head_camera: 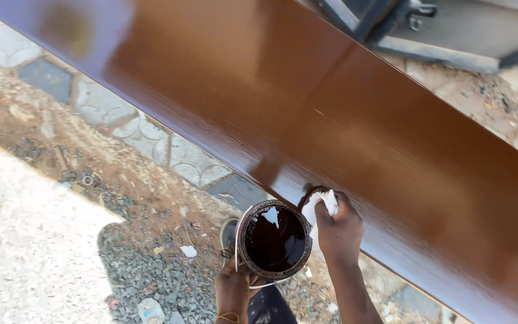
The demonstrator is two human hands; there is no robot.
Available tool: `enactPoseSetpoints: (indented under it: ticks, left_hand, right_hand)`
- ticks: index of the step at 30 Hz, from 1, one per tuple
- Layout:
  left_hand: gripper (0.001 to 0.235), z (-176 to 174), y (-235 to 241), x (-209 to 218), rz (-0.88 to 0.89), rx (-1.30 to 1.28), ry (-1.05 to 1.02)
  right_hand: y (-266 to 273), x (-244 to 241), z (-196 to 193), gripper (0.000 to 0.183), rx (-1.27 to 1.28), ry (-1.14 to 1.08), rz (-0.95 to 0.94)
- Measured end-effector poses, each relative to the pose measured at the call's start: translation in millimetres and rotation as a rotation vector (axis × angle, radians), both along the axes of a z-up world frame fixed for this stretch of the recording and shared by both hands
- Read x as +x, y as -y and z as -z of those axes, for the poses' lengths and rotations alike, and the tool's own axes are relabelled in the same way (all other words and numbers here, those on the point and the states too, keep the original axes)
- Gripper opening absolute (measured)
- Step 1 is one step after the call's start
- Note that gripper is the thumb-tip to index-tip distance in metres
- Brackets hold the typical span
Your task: Applying wood stain to a long wooden furniture component using a cloth and a can of stain in an outdoor workshop area.
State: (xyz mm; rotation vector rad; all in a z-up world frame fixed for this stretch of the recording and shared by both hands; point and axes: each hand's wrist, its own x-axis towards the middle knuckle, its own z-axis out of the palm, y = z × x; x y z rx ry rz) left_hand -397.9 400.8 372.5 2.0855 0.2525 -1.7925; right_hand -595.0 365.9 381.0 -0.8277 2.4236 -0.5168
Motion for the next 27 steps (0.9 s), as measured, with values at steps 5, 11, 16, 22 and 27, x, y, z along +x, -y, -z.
enactPoseSetpoints:
  ticks: [5, 11, 16, 22, 27]
  left_hand:
    - [0.049, 77, 74, 73, -0.148, 0.102, -0.048]
    - [0.048, 67, 143, 174, 0.304, -0.123, 0.174]
    - [0.049, 165, 164, 256, -0.333, -0.302, -0.052]
    - [0.041, 66, 307, 360, -0.235, -0.069, -0.016]
    - [0.052, 37, 399, 446, -0.389, 0.026, -0.070]
  right_hand:
    - [88, 71, 7, 0.048, -0.008, -0.026, -0.026]
    - [179, 170, 9, 0.055, -0.060, -0.069, -0.088]
    - [262, 263, -3, 0.053, 0.101, -0.029, -0.058]
    - [364, 376, -28, 0.052, 0.076, 0.042, 0.062]
    - [449, 472, -18, 0.027, -0.061, 0.022, 0.015]
